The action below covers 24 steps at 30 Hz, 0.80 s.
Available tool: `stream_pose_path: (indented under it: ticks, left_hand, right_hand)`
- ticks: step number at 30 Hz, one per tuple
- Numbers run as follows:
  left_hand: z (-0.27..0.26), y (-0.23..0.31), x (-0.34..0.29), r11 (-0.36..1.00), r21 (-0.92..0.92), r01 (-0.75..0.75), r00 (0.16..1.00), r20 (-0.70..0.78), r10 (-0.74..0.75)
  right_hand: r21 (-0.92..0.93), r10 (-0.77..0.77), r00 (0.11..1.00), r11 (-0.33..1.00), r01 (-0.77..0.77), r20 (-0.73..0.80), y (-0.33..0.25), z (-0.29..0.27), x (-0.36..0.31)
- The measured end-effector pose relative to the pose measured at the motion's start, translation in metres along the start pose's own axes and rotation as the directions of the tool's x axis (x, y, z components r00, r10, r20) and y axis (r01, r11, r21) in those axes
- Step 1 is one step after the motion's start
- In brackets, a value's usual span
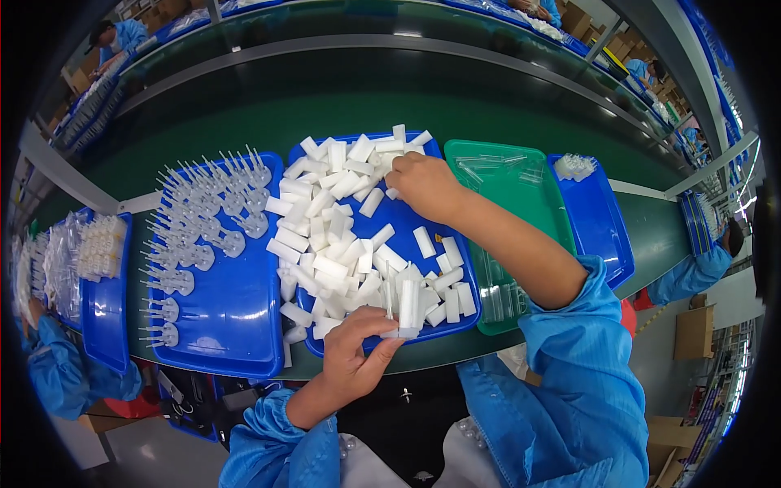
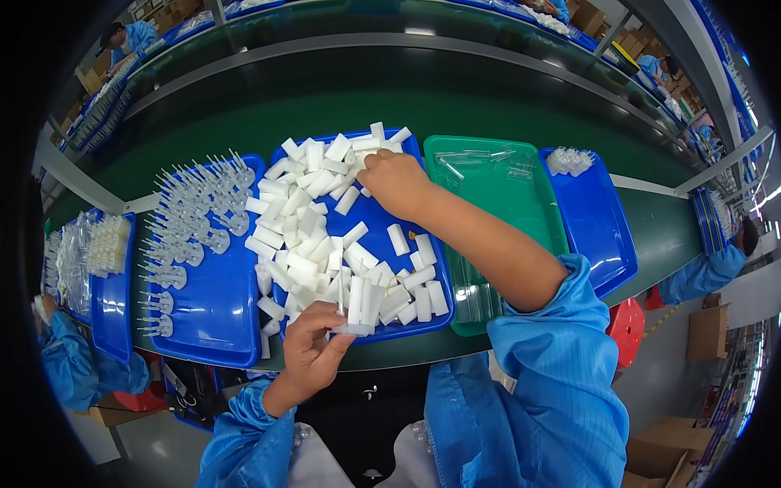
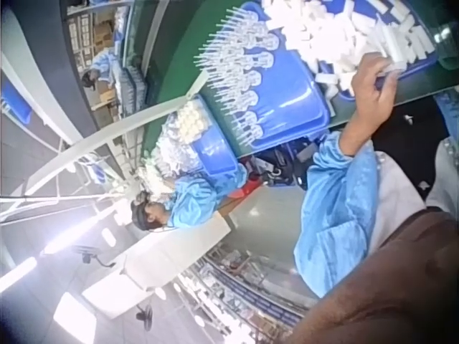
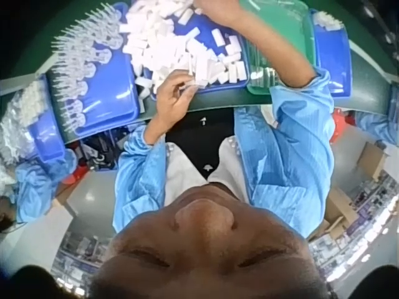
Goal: The person inserts white foam components into clear plastic sleeves, gathers the sleeves into bundles, and secures each bundle with a rubber band by hand.
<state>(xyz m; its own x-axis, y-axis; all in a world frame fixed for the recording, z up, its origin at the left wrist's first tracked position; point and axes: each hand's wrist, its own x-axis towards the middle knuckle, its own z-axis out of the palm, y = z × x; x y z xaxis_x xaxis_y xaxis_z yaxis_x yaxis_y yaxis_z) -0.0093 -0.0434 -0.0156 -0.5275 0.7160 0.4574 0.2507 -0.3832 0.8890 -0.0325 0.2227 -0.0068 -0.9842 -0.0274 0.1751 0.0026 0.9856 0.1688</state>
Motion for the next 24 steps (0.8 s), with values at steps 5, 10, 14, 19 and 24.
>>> stream_pose_path:
  ticks: [5,10,14,19,24]
  left_hand:
    - [0.000,0.001,0.006,0.999,0.041,-0.026,1.000,-0.004,0.026]
    - [0.003,0.003,0.009,0.991,0.129,-0.040,0.999,0.020,0.037]
    - [0.006,0.008,0.012,0.984,0.173,-0.046,0.998,0.041,0.039]
    - [0.010,0.007,0.011,0.962,0.243,-0.123,0.989,0.111,0.098]
    - [0.016,0.003,0.010,0.934,0.275,-0.230,0.967,0.169,0.188]
  right_hand:
    - [0.242,0.040,0.996,0.970,-0.021,-0.074,-0.002,-0.004,-0.022]
    - [0.520,0.170,0.985,0.843,-0.135,-0.021,-0.011,-0.008,-0.040]
    - [0.676,0.314,0.943,0.719,-0.162,-0.108,-0.023,-0.030,-0.054]
    - [0.881,0.456,0.887,0.390,-0.268,0.068,-0.034,-0.053,-0.061]
    - [0.982,0.468,0.870,0.018,-0.189,0.158,-0.035,-0.063,-0.076]
